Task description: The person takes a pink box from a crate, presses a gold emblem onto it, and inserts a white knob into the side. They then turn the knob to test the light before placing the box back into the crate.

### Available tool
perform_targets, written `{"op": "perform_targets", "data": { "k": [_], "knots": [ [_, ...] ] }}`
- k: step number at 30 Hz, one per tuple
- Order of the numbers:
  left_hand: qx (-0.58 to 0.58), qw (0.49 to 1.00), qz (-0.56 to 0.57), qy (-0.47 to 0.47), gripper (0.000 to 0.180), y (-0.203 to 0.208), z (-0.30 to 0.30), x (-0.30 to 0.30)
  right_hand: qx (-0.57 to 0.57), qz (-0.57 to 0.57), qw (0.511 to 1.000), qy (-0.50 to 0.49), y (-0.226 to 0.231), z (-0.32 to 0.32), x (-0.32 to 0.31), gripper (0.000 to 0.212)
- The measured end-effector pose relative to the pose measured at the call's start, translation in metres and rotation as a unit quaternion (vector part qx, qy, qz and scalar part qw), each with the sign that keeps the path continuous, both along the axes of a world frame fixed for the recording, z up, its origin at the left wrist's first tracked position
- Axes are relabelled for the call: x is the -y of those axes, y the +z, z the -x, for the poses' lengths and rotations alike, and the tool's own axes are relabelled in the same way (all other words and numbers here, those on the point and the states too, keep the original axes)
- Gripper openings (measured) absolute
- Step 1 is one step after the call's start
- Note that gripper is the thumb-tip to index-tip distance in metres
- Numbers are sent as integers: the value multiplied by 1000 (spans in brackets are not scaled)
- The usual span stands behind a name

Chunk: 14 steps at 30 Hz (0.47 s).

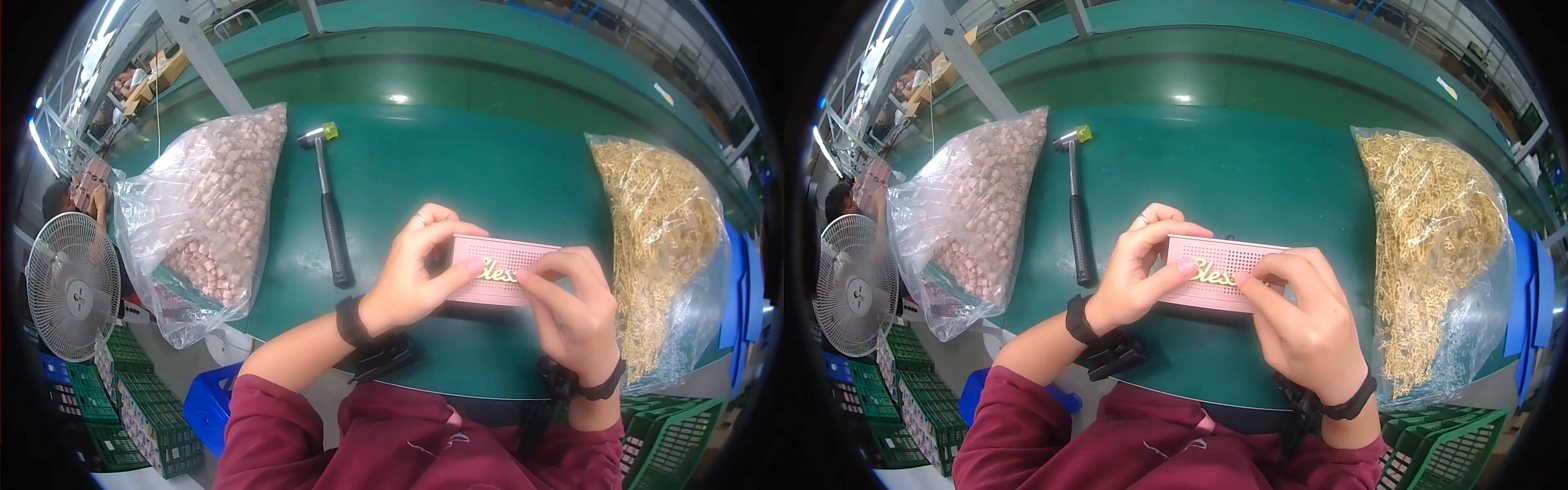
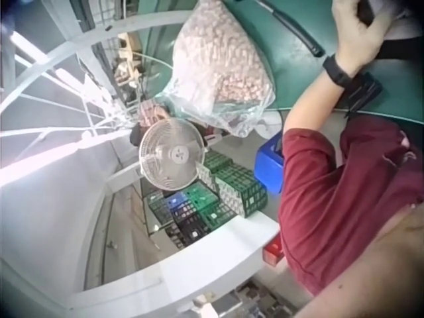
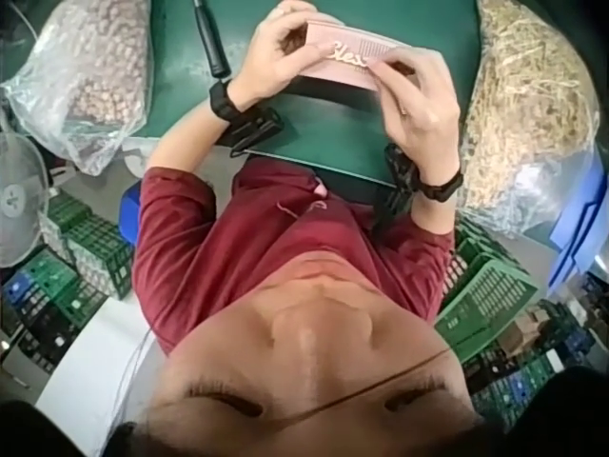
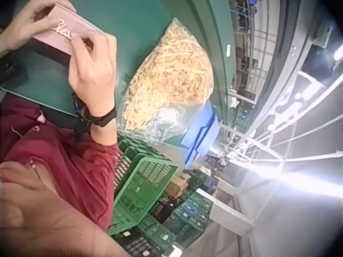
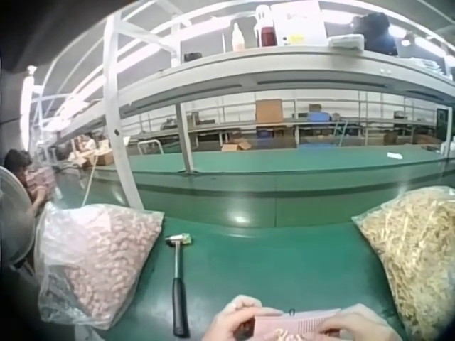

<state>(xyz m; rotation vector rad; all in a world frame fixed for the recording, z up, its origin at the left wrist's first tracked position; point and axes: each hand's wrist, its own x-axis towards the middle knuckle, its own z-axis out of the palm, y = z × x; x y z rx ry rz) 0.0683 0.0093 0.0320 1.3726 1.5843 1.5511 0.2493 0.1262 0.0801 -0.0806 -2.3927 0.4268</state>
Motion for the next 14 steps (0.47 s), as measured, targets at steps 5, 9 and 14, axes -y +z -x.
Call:
{"op": "perform_targets", "data": {
  "k": [5,9,14],
  "knots": [
    [47,999,1,-14,28,0,-2,-4,24,81,996,-16,0,-8,-7,38],
    [84,995,-4,-45,43,-4,2,-5,8,344,938,-41,-17,-6,-14,59],
    [287,948,118,-65,82,-2,4,0,119,664,738,33,-33,-1,-16,78]
  ]
}}
